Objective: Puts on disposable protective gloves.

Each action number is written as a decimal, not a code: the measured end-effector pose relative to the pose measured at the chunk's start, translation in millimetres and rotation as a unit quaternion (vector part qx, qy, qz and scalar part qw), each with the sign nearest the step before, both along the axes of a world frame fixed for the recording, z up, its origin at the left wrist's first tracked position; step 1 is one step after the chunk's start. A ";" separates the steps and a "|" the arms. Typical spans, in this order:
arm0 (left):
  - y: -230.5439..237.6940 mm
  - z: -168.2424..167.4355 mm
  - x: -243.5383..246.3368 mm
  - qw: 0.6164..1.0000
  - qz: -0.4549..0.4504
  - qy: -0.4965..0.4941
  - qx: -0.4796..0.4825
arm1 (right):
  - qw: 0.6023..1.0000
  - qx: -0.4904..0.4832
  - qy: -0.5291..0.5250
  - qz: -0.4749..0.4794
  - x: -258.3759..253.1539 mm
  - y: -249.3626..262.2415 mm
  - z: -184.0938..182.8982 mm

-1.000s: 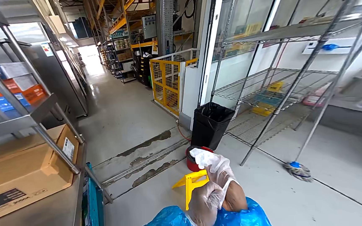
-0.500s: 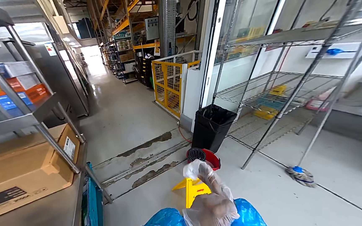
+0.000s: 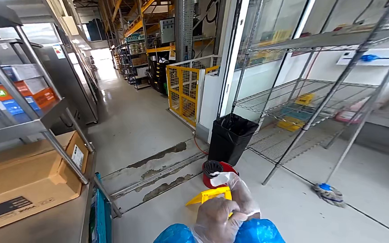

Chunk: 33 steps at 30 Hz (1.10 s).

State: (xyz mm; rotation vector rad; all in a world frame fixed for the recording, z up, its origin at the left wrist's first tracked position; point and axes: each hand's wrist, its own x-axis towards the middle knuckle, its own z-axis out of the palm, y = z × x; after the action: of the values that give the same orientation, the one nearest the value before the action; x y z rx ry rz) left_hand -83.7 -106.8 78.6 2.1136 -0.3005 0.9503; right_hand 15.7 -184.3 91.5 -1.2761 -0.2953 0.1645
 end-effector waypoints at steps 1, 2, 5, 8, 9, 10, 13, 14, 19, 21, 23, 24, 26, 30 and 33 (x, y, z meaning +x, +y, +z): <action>2.7 8.1 1.2 0.999 0.024 0.000 0.029 | 0.988 -0.149 0.030 -0.009 -9.5 0.2 29.3; 3.5 16.5 0.7 0.996 0.044 0.040 0.068 | 0.954 -0.297 0.025 0.014 -14.2 0.2 48.1; 3.2 46.2 -0.7 0.909 -0.011 0.398 0.125 | 0.825 -0.559 -0.062 0.050 -21.6 6.8 51.2; 0.9 47.1 1.5 0.865 -0.020 0.489 0.115 | 0.744 -0.654 -0.141 0.002 -7.7 16.5 -4.1; 1.2 44.1 0.3 0.866 -0.011 0.489 0.107 | 0.722 -0.677 -0.143 0.023 -9.1 16.7 -1.6; 1.5 40.8 -0.2 0.868 -0.001 0.486 0.102 | 0.692 -0.707 -0.114 0.094 -16.0 14.4 24.1; 0.2 33.0 -0.1 0.860 0.008 0.498 0.110 | 0.664 -0.730 -0.049 0.153 -40.2 15.8 79.0; 0.6 29.2 0.1 0.861 0.013 0.497 0.107 | 0.669 -0.728 -0.042 0.141 -48.4 16.7 85.8; 1.6 -5.1 7.2 0.880 0.038 0.467 0.076 | 0.629 -0.761 -0.060 0.147 -52.8 11.7 81.0; 4.9 -3.6 5.6 0.889 0.022 0.455 0.033 | 0.654 -0.745 -0.122 0.042 -48.1 13.8 39.7; 6.9 0.7 4.2 0.902 0.007 0.431 0.019 | 0.643 -0.748 -0.061 0.153 -39.2 10.0 65.0; 6.6 5.4 3.5 0.894 -0.010 0.446 0.032 | 0.637 -0.745 -0.050 0.189 -35.1 8.6 68.9; 6.8 10.7 5.7 0.865 -0.026 0.495 0.074 | 0.645 -0.736 -0.046 0.199 -31.8 7.4 55.9; 7.7 9.8 7.5 0.843 -0.017 0.531 0.087 | 0.632 -0.752 -0.028 0.188 -23.4 10.8 36.7; 5.3 10.3 6.0 0.847 -0.010 0.521 0.109 | 0.630 -0.764 -0.129 0.049 -15.7 15.2 -27.8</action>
State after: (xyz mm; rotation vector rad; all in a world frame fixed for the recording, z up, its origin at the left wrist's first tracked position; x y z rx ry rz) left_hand -77.6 -101.5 89.0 2.4895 0.1448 -0.3539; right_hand 0.0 -169.1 63.8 -3.0354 -0.4940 0.3569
